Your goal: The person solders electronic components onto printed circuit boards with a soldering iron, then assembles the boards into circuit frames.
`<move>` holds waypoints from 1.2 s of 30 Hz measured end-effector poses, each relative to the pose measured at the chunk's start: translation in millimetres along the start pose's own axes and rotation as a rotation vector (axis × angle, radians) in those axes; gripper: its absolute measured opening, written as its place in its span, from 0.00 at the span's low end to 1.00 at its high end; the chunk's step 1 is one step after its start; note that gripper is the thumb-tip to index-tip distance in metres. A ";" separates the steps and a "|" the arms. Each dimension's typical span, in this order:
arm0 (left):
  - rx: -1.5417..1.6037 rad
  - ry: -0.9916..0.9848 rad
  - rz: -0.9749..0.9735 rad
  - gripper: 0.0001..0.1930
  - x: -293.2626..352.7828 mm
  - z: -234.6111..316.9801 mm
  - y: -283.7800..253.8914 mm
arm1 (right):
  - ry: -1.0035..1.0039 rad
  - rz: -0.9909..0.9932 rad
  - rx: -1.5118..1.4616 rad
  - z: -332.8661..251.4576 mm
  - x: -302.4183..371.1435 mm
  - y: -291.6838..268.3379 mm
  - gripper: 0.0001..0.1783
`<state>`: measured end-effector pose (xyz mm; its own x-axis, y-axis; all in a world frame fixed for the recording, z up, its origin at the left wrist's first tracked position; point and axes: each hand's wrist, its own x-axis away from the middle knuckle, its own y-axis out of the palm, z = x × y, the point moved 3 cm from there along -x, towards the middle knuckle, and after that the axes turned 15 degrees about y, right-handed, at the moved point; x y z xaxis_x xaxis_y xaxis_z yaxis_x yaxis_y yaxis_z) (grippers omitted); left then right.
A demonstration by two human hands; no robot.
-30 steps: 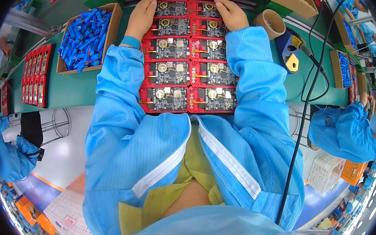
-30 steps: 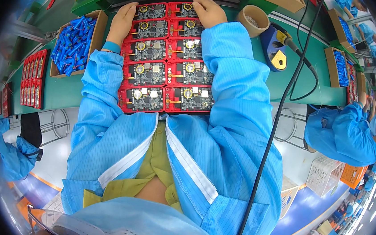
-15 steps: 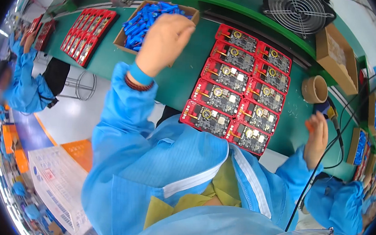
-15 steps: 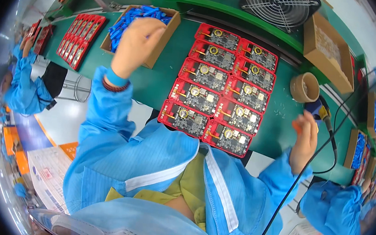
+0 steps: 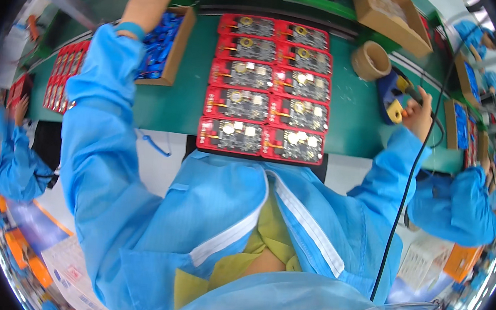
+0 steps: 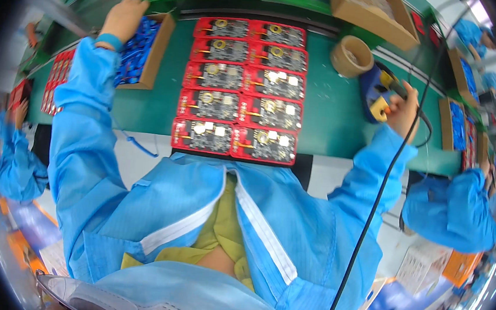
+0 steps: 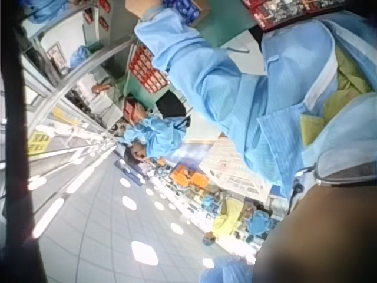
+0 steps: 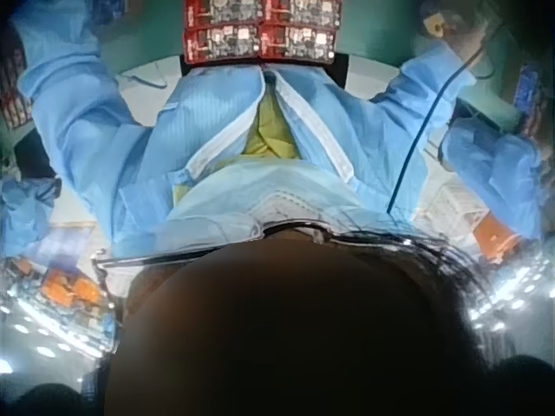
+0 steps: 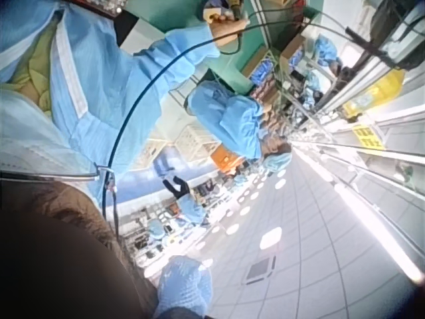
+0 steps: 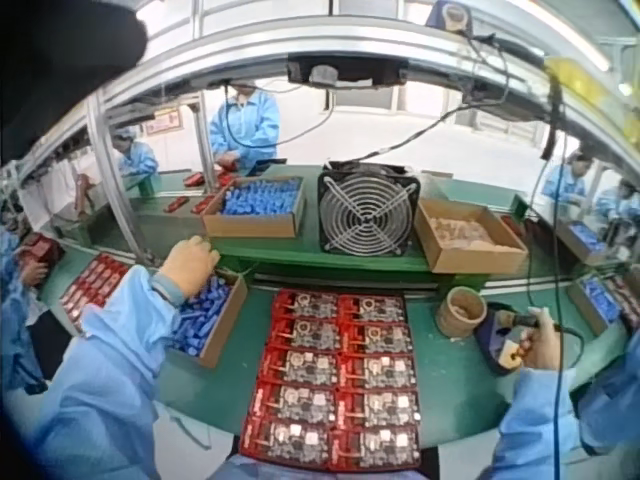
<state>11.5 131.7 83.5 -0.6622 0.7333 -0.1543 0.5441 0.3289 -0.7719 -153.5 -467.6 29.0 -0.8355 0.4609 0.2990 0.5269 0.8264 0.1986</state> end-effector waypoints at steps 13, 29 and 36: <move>0.560 0.000 0.387 0.06 47.0 103.1 -160.9 | -0.285 -0.197 0.007 43.2 133.5 9.9 0.15; 1.225 0.127 0.433 0.05 77.7 226.1 -183.8 | -0.889 -0.737 0.751 53.7 200.7 142.8 0.15; 1.389 -0.569 0.477 0.07 144.5 225.5 -156.5 | -0.713 -0.606 0.483 58.4 191.5 137.9 0.09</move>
<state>-285.5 51.9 43.0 -0.8482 0.1894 -0.4947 0.0838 -0.8741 -0.4784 -250.0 -246.5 59.2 -0.9193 -0.1187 -0.3751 0.0031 0.9512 -0.3086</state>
